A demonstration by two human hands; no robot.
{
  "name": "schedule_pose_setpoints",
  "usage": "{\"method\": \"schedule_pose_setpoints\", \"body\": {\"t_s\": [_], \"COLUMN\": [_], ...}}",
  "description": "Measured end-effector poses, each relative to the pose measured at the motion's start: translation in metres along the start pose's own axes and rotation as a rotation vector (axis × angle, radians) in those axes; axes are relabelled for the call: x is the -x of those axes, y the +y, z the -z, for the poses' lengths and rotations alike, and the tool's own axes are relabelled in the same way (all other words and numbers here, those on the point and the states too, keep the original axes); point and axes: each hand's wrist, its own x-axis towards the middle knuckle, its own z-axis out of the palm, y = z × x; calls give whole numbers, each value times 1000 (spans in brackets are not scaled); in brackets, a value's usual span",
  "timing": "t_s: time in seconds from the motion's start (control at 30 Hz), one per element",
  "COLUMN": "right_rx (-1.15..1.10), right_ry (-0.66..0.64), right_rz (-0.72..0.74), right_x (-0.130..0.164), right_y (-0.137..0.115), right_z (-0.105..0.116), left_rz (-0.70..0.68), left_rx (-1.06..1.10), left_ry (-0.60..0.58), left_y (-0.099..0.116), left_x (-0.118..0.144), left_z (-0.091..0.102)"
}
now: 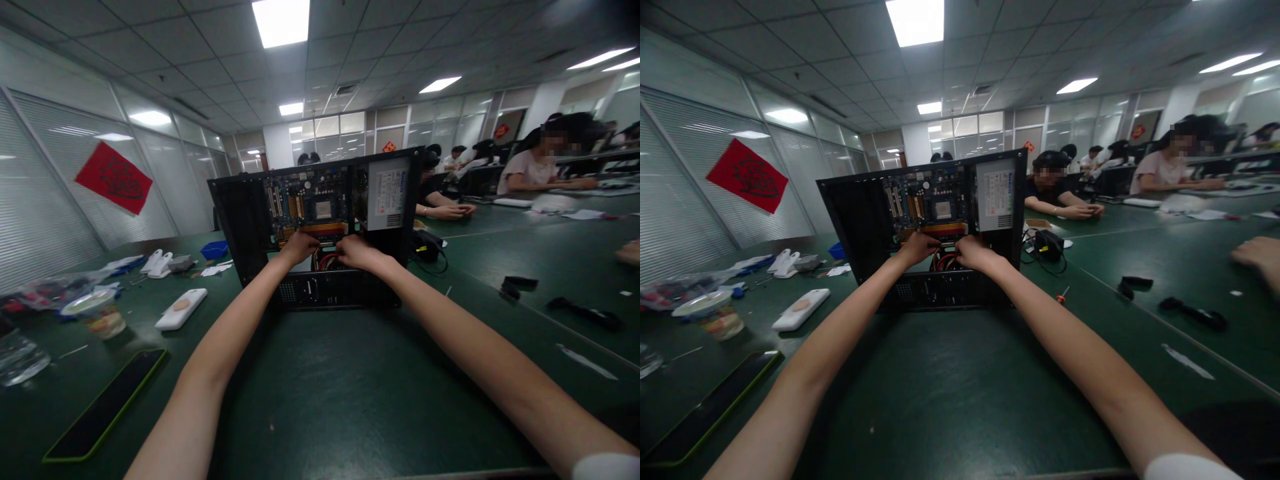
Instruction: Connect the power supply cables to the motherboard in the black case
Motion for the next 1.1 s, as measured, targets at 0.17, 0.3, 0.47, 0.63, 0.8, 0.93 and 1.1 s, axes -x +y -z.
{"method": "schedule_pose_setpoints", "body": {"t_s": [0.17,0.3,0.47,0.63,0.8,0.93,1.1], "right_rx": [-8,-6,0,-2,-9,-15,-20], "right_ry": [0,10,28,39,30,23,16], "right_rz": [6,-2,-23,-45,-48,-45,-52], "right_x": [0,-1,-1,-2,-4,-4,-1], "right_y": [0,0,1,4,5,4,1], "right_z": [0,-1,-2,-6,-8,-7,-3], "left_rz": [19,3,8,45,-34,-64,-72], "left_rx": [36,86,64,67,104,114,96], "left_ry": [29,175,180,72,47,48,4], "left_y": [10,13,9,4,-4,-5,0], "left_x": [4,8,9,3,-1,-1,0], "left_z": [9,14,16,8,-1,-3,-2]}}
